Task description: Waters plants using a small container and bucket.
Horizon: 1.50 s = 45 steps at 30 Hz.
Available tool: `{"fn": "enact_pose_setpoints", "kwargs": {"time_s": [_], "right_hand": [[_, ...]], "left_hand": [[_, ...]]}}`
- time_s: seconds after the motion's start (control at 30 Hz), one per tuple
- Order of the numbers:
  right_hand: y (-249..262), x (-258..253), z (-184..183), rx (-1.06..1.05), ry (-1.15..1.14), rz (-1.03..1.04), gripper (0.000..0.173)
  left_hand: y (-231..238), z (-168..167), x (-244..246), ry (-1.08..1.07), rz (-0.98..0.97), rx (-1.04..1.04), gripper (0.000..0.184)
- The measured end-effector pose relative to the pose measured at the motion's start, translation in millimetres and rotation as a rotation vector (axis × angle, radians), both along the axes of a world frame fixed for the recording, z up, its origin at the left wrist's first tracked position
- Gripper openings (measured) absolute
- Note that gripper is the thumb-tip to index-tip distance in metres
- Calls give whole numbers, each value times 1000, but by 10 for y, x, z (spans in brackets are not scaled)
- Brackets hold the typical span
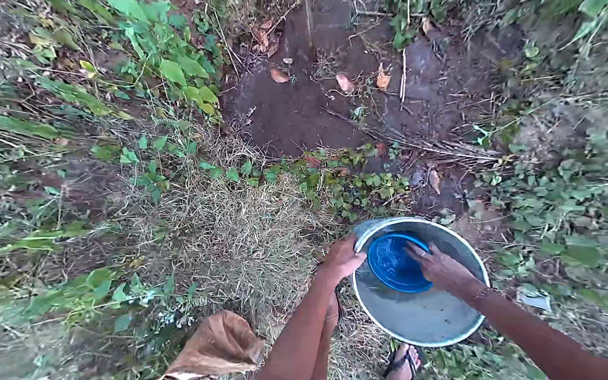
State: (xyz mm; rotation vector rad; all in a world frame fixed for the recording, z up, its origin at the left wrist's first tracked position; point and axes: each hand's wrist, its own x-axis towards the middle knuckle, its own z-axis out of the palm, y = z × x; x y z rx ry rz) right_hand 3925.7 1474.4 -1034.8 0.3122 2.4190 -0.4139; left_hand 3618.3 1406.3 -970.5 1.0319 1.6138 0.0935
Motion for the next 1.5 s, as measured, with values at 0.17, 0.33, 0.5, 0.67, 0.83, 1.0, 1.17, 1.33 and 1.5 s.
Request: {"fn": "enact_pose_setpoints", "kwargs": {"time_s": [0.17,0.33,0.5,0.67,0.83,1.0,1.17,1.33,1.5], "right_hand": [[187,-494,230,-233,-330,-57,20],[126,-884,251,-275,-530,-171,36],[1,-1090,82,-291,-543,-308,47],[-293,-893,-150,-255,-497,-546,35],[-605,-731,-65,-171,-324,-741,26],[-934,-419,359,-2,133,-807,17],[-969,-402,1478,-48,210,-845,24],[-640,-572,2513,-9,203,-782,25],[50,-800,2905,4,368,-674,16]], "left_hand": [[-47,-32,41,90,20,-22,49],[-39,4,67,137,-8,-52,50],[-15,31,67,139,-31,-80,50],[-13,59,85,121,-16,-110,48],[-40,48,91,116,-3,-106,48],[-36,69,61,117,25,-94,49],[28,60,-1,88,9,-100,50],[-71,51,2,60,-17,-66,56],[-148,132,1,36,15,-92,55]]}}
